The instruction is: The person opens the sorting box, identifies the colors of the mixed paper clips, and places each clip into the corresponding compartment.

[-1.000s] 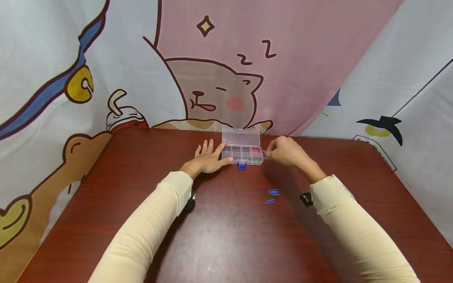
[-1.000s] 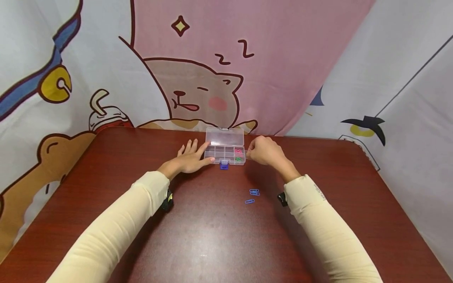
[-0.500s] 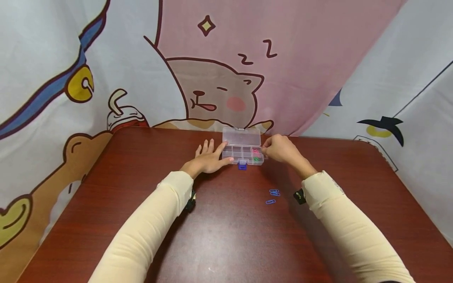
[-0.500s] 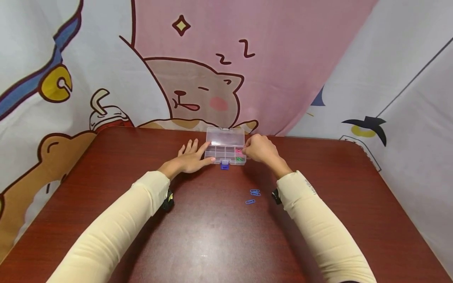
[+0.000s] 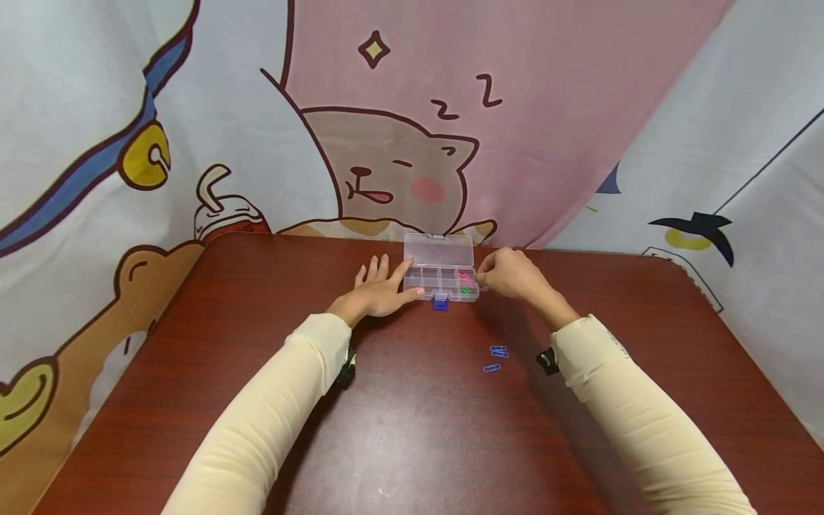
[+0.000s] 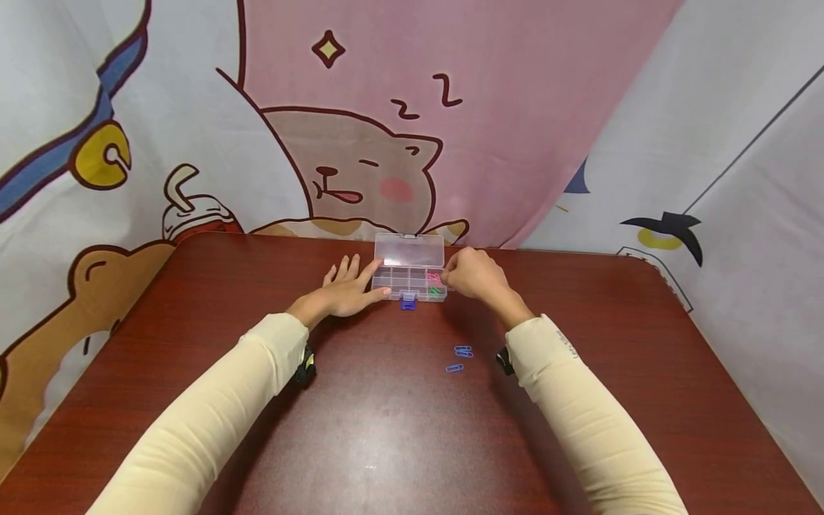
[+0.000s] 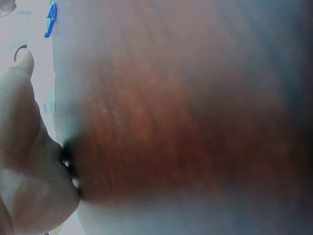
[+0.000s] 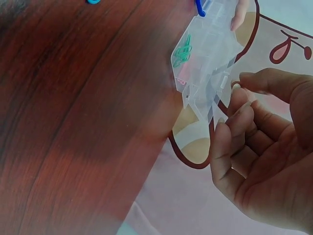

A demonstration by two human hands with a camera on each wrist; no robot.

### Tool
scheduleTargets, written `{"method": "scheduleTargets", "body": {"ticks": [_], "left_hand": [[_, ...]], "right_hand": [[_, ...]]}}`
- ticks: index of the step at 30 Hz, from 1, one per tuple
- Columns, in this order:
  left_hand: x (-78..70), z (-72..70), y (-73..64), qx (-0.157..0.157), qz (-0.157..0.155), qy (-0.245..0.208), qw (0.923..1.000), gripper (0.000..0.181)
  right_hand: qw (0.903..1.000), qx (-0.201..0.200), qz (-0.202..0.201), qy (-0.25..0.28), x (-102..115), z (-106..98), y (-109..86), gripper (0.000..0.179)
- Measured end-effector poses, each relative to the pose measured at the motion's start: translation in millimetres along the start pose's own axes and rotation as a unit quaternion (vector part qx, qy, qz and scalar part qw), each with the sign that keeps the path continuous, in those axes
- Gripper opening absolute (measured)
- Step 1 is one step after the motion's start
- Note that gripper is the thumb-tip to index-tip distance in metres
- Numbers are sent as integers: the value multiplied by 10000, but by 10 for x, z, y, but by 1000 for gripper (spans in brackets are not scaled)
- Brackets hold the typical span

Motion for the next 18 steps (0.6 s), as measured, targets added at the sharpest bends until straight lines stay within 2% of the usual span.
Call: {"method": "scheduleTargets", "body": {"ticks": [12, 18], "left_hand": [[4, 8, 5, 15, 31, -29, 10000, 78], [31, 39, 67, 25, 13, -110, 9999, 80]], "right_hand": [[9999, 103, -31, -110, -41, 48, -76, 16], [9997, 207, -26, -100, -82, 94, -192, 15]]}}
Point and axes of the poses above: each hand's wrist, its own y-axis towards the middle knuckle, its own z-axis out of the palm, x = y × z, the point moved 5 cm from there along y, towards the middle knuckle, and after that the axes turned 2 degrees about x, right-handed, at the moved point
